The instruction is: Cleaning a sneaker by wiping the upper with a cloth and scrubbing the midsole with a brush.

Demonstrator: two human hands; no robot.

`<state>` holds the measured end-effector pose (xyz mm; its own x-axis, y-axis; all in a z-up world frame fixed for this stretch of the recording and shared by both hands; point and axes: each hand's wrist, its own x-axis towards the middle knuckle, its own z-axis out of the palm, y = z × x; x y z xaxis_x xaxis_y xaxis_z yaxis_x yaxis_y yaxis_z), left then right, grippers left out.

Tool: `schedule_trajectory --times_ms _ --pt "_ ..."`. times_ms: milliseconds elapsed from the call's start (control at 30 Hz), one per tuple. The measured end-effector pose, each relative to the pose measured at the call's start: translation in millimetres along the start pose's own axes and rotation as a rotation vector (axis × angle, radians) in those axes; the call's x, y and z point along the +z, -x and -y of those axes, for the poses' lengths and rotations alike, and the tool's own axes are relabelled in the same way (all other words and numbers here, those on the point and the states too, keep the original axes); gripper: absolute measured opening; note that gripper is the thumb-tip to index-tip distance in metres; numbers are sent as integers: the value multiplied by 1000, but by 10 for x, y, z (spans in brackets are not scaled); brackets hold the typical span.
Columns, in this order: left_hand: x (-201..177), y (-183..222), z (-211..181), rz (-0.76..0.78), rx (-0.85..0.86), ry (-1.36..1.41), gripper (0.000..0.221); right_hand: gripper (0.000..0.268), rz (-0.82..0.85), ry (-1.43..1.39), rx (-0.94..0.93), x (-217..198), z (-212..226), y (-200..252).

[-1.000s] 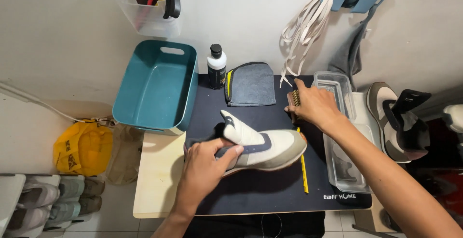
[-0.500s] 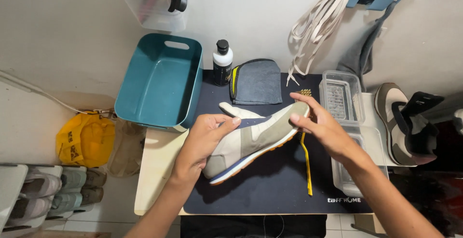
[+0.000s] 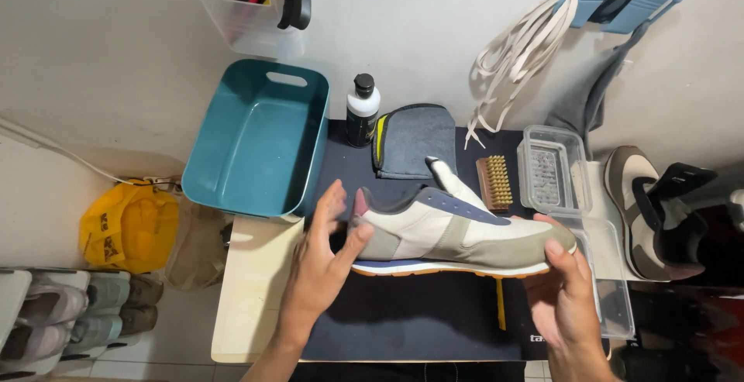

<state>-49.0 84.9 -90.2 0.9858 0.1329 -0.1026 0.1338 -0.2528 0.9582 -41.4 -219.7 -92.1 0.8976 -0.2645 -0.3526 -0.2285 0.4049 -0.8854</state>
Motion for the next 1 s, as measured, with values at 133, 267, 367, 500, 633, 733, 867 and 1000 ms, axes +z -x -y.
schedule_trajectory --times_ms 133,267,367,500,633,733,867,1000 --pt "-68 74 32 311 -239 208 87 55 -62 55 49 184 85 256" --pt "-177 87 341 418 -25 624 90 86 72 214 165 278 273 395" --pt "-278 116 420 517 -25 783 97 83 108 342 256 17 204 327" --pt "-315 173 419 590 46 802 127 85 38 330 216 94 91 319" --pt "-269 244 365 451 39 392 143 92 75 262 193 26 -29 306" --pt "-257 281 330 350 -56 147 137 84 144 286 95 -130 -82 274" --pt "-131 321 493 186 259 -186 115 77 84 573 23 -152 -24 258" --pt "-47 320 460 33 414 -230 91 61 114 783 -150 -91 -118 320"
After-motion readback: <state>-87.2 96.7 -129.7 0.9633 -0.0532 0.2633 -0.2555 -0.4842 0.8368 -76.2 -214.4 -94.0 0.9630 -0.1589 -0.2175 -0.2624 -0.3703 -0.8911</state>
